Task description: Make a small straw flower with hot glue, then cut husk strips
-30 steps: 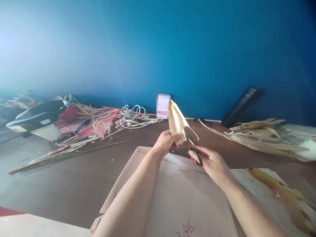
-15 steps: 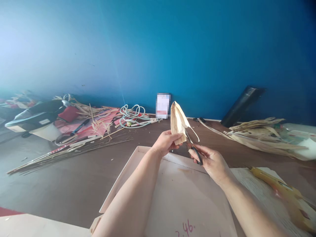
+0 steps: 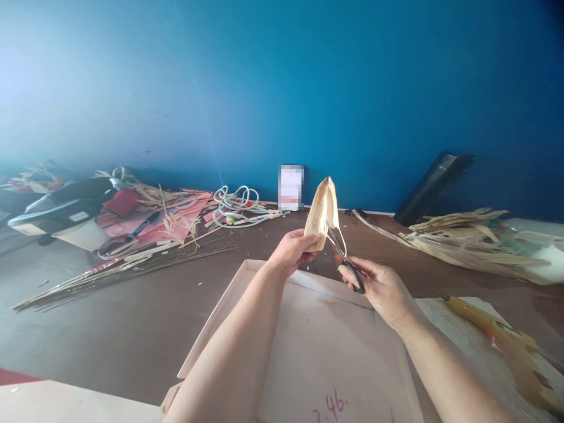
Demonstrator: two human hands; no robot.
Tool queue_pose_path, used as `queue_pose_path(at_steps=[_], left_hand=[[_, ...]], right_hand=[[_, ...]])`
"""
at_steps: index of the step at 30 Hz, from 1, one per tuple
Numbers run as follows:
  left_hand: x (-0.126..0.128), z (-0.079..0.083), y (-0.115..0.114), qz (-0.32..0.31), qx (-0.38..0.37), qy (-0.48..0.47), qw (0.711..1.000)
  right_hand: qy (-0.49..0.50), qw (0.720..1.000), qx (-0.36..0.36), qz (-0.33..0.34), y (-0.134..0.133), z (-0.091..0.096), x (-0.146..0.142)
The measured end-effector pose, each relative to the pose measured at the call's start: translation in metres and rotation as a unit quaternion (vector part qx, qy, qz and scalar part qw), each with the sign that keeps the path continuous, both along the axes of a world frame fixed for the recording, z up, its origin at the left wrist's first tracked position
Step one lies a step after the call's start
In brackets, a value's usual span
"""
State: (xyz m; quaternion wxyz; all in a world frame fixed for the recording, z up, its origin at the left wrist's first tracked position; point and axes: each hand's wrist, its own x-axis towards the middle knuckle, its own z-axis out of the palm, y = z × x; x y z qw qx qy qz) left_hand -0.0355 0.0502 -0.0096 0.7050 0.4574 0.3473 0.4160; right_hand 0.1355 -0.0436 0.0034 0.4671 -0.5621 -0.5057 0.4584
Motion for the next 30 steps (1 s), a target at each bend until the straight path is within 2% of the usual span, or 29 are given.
queue_pose_path(at_steps=[13, 20, 30], left_hand=[[-0.004, -0.004, 0.004, 0.019, 0.04, 0.0, 0.999], [-0.004, -0.003, 0.005, 0.027, 0.038, 0.006, 0.999], [-0.006, 0.001, 0.004, 0.034, 0.035, 0.003, 0.999]], right_hand=[[-0.027, 0.999, 0.002, 0.025, -0.001, -0.001, 0.006], [-0.02, 0.999, -0.001, 0.034, 0.001, -0.009, 0.011], [-0.008, 0.999, 0.004, 0.047, -0.001, -0.007, 0.011]])
